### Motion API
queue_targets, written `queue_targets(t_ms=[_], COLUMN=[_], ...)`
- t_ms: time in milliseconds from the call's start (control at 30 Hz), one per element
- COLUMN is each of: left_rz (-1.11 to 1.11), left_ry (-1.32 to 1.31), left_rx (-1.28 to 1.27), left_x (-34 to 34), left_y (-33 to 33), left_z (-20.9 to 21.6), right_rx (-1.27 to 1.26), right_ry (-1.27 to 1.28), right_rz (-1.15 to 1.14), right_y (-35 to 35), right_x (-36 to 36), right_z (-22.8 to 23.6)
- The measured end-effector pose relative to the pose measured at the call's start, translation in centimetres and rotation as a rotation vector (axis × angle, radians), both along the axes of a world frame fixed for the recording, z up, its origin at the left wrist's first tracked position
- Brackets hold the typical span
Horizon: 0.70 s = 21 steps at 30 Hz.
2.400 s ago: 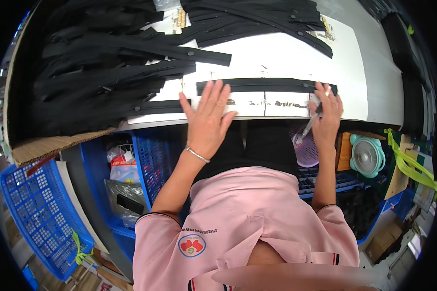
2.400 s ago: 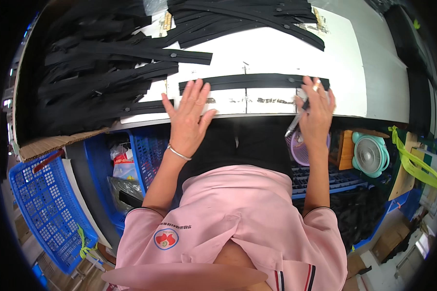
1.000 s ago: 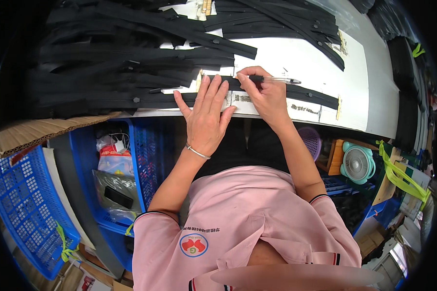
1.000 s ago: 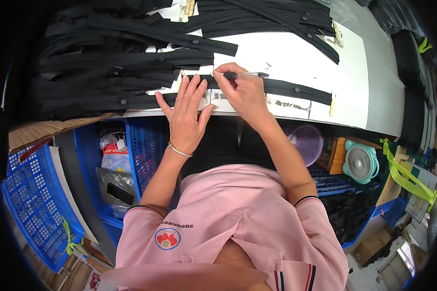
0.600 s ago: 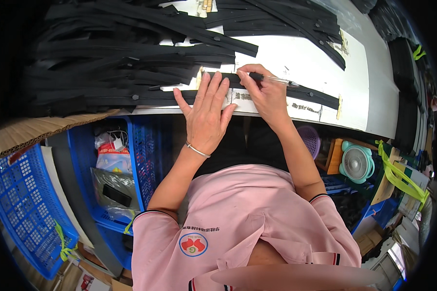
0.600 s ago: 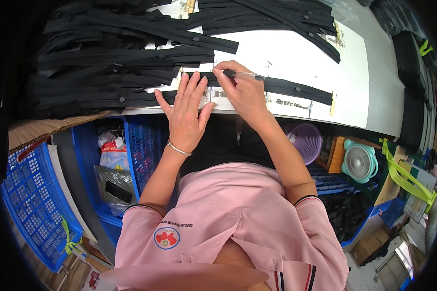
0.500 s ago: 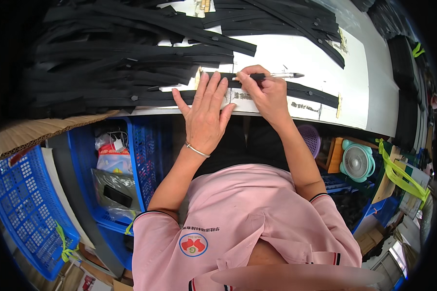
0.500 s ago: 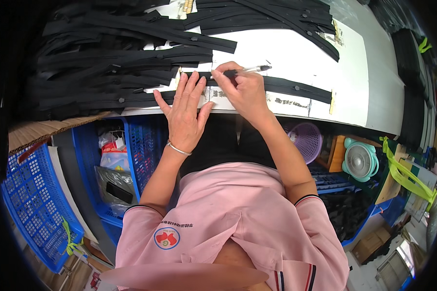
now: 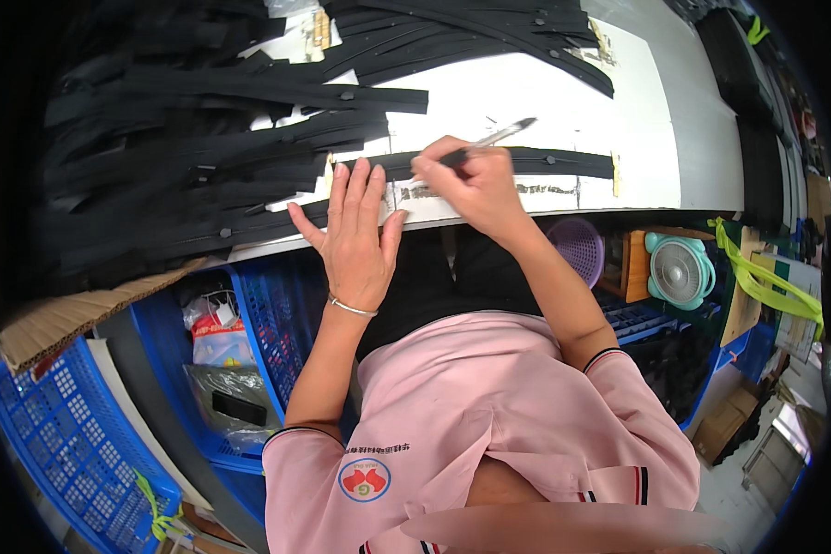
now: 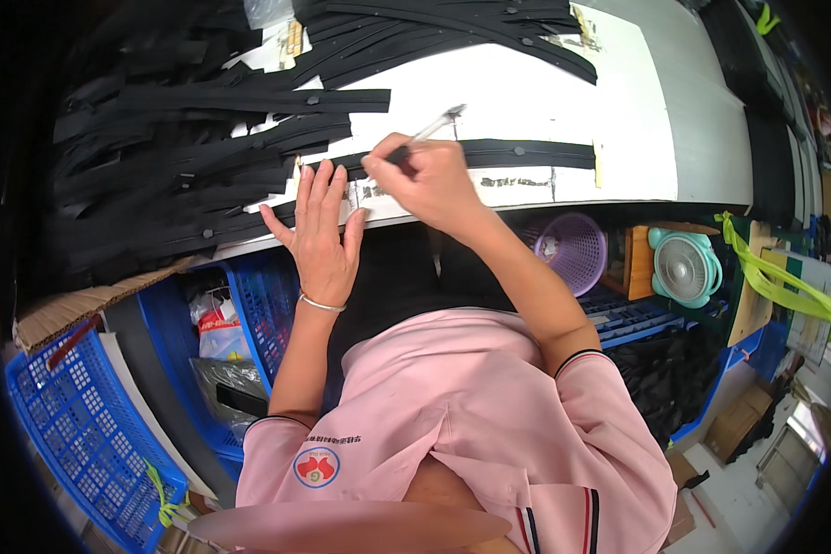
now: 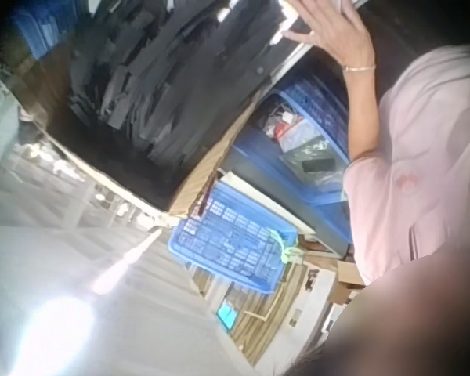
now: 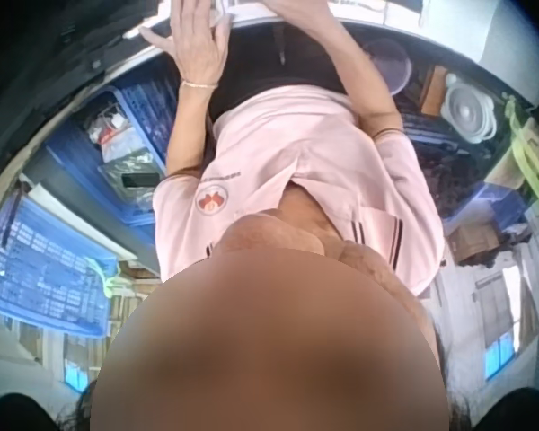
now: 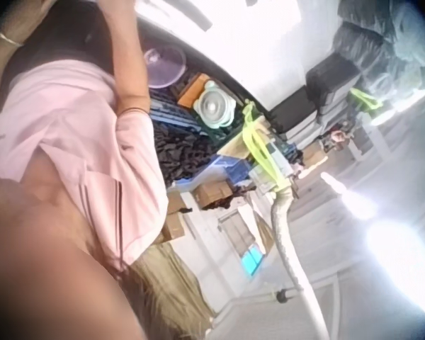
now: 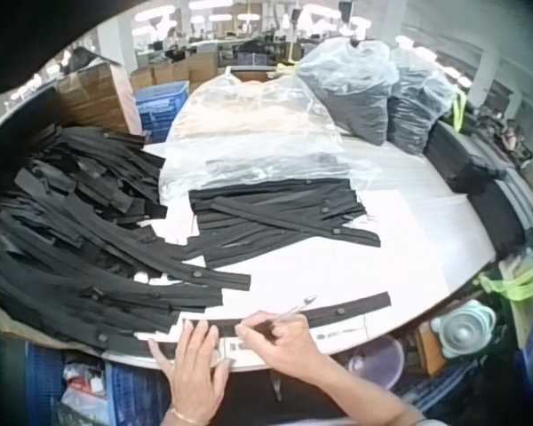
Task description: Using a pen to mark specific points on black straps/strips in a factory or workshop setting.
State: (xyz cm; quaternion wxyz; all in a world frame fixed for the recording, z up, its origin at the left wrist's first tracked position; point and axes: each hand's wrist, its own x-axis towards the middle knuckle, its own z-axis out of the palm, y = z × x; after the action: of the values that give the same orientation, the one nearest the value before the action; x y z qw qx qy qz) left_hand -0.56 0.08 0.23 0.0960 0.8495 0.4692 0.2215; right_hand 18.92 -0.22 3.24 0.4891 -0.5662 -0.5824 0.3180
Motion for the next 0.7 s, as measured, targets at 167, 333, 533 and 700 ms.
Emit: queue_targets(t_ms=[167, 333, 533, 700], left_rz=[-0.010, -0.015, -0.018, -0.022], left_ry=[-0.011, 0.012, 0.006, -0.007], left_rx=[0.002, 0.007, 0.014, 0.000], left_x=[0.0, -0.1, -0.1, 0.1], left_y=[0.0, 0.1, 0.0, 0.0], left_z=[0.0, 0.0, 0.0, 0.3], right_rx=[0.074, 0.036, 0.056, 0.106], right_ry=[-0.071, -0.184, -0.183, -0.347], right_rz=[-0.349, -0.362, -0.361, -0.351], right_y=[-2.2, -2.5, -2.3, -2.2], right_x=[4.2, 6.4, 6.1, 6.2], right_z=[1.3, -0.4, -0.7, -0.9])
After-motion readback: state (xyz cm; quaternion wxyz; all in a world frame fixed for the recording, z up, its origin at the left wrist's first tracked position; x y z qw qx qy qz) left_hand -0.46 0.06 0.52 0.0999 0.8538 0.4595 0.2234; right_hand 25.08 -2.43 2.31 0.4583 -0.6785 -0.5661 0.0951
